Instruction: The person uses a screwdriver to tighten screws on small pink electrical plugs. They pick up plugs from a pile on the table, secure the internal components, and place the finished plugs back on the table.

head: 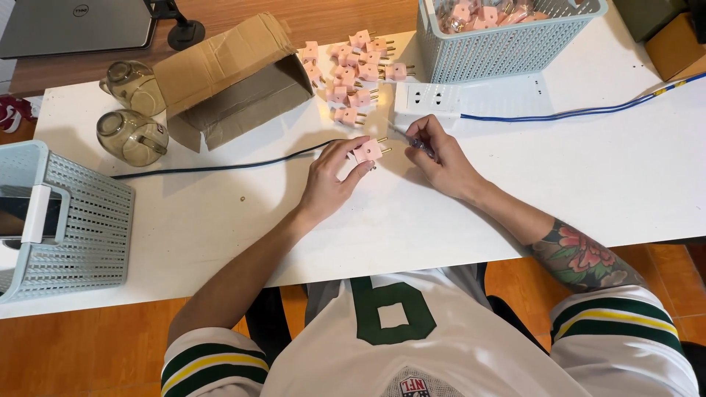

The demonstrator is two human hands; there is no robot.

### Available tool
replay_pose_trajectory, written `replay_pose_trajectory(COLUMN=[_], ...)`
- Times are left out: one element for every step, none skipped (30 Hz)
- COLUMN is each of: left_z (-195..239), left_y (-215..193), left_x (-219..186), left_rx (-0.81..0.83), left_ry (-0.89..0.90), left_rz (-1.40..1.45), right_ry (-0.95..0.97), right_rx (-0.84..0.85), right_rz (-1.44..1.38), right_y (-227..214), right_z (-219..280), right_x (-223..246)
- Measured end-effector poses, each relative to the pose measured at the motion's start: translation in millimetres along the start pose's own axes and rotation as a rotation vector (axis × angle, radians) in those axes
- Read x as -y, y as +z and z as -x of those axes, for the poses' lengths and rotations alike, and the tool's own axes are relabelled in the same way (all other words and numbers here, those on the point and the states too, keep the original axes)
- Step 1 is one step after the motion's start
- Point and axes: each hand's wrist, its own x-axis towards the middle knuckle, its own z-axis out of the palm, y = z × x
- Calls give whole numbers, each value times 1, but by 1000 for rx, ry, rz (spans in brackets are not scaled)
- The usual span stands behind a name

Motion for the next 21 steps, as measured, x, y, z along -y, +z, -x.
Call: replay_pose_trajectory(left_z=[0,1,1,1,1,1,1,0,0,-1,1,2,1,0,0,-1,-1,-1,-1,-1,0], left_y=[0,0,0,0,0,0,0,0,0,0,0,0,0,0,0,0,-1,0,-1,-1,0], left_x=[2,3,3,3,3,3,2,2,2,3,3,2,2,1,0,0,-1,-1,-1,-1,1], left_rx=[8,17,17,25,34,34,40,46,45,52,58,57,63,68,70,75,79,80,85,89,88], left_ry=[0,0,5,-4,-13,-9,-11,-14,-9,-11,-18,-19,-5,9,12,5,-3,0,5,11,12], left_rz=[-1,-1,-2,-2,-2,-2,-6,-10,-11,-13,-15,-15,-14,-13,-11,-9,-6,-4,-14,-24,-24], right_ry=[-12,-23,-27,-76,-125,-127,-116,-104,-107,-111,-111,-112,-113,-114,-115,-114,-113,-113,-105,-96,-98], right_rx=[-4,-7,-10,-18,-26,-30,-28,-25,-28,-29,-27,-26,-21,-17,-21,-19,-15,-18,-16,-14,-15], right_rz=[5,11,13,42,71,73,62,51,53,64,74,74,71,69,71,68,65,66,72,78,78], right_y=[0,1,2,3,5,6,6,7,7,8,9,10,10,10,10,10,10,9,9,8,8], right_z=[-1,-1,-1,-1,-1,-1,-1,-1,-1,-1,1,0,0,0,-1,-2,-2,-2,-1,-1,-2], right_x=[5,11,24,37,49,49,48,48,42,36,30,33,35,38,36,34,32,31,29,28,28])
